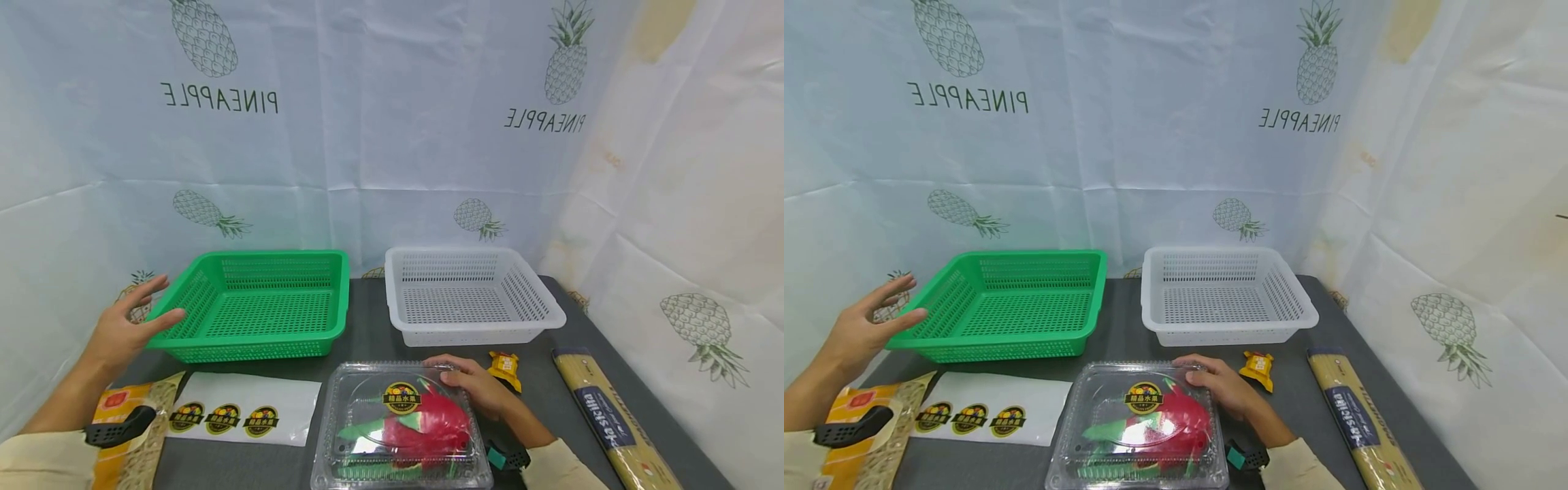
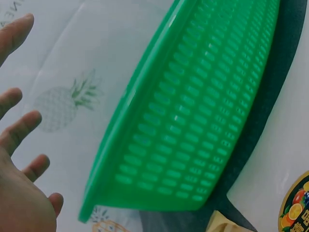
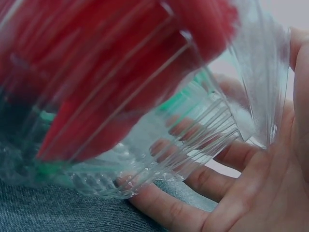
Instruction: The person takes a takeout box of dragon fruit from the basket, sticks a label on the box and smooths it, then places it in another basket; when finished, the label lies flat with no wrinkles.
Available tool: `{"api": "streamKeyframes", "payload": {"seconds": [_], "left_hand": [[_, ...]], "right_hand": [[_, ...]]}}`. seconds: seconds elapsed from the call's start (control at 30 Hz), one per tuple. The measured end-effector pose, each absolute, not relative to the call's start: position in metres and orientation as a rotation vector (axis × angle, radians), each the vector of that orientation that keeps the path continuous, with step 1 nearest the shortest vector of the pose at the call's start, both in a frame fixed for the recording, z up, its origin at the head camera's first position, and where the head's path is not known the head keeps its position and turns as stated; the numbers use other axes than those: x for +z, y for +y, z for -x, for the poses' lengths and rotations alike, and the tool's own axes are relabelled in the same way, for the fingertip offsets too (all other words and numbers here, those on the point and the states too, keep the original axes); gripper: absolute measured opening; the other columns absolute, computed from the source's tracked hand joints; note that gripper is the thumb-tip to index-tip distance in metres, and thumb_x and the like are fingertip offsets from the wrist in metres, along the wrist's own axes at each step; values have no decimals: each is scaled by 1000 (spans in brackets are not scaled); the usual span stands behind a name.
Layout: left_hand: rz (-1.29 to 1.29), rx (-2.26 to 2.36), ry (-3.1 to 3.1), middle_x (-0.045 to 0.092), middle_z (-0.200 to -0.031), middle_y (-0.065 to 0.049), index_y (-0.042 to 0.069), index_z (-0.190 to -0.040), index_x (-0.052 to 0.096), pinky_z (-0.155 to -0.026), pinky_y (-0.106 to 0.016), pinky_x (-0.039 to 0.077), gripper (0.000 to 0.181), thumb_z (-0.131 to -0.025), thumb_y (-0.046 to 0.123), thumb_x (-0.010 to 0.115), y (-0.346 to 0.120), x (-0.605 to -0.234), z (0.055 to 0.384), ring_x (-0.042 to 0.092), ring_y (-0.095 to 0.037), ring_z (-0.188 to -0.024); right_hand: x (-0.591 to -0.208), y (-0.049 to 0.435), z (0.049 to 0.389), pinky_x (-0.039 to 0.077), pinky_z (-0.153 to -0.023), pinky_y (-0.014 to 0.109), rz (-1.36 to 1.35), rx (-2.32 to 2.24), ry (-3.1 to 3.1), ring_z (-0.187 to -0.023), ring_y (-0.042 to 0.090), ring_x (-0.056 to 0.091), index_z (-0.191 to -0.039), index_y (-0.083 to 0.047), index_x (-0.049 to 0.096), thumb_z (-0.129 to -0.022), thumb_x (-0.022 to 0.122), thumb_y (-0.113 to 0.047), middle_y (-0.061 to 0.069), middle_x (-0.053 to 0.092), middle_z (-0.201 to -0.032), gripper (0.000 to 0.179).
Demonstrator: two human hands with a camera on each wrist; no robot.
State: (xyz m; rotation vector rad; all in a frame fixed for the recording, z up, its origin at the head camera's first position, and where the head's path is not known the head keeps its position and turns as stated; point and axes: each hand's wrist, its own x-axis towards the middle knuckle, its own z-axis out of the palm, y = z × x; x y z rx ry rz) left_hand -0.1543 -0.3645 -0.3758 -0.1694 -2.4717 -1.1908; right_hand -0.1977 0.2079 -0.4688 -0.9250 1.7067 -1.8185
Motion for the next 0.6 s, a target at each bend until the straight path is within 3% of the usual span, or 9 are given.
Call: {"api": "streamKeyframes", "payload": {"seconds": [0.13,0.27,0.37,0.6], "left_hand": [[123,-1189,-2487,28,-152,10,32,-154,26,-80,-69,26,68,-96,24,61,-372,-383,157,19,-36,-130],[87,-1177,-2510,27,-153,6,34,-154,25,-76,-47,37,68,-97,24,60,-380,-389,160,20,-33,-131],[81,-1202,-2527,26,-154,6,34,-154,23,-71,-31,35,68,-98,23,60,-385,-392,162,19,-32,-132],[81,-1262,-2533,26,-153,14,35,-154,22,-66,-17,39,68,-98,22,59,-390,-399,165,17,-35,-133]], "right_hand": [[-468,207,198,52,-81,46,918,-1823,1700,-102,28,62,-136,11,41,-103,40,-10,17,57,-122,39],[-467,206,199,52,-81,45,927,-1830,1690,-101,27,62,-136,11,42,-103,41,-11,22,55,-121,40],[-467,206,199,52,-81,45,932,-1834,1682,-101,27,62,-136,12,41,-103,41,-10,23,54,-121,40],[-468,207,198,52,-81,46,919,-1833,1693,-102,28,62,-136,11,42,-103,41,-11,20,56,-121,39]]}}
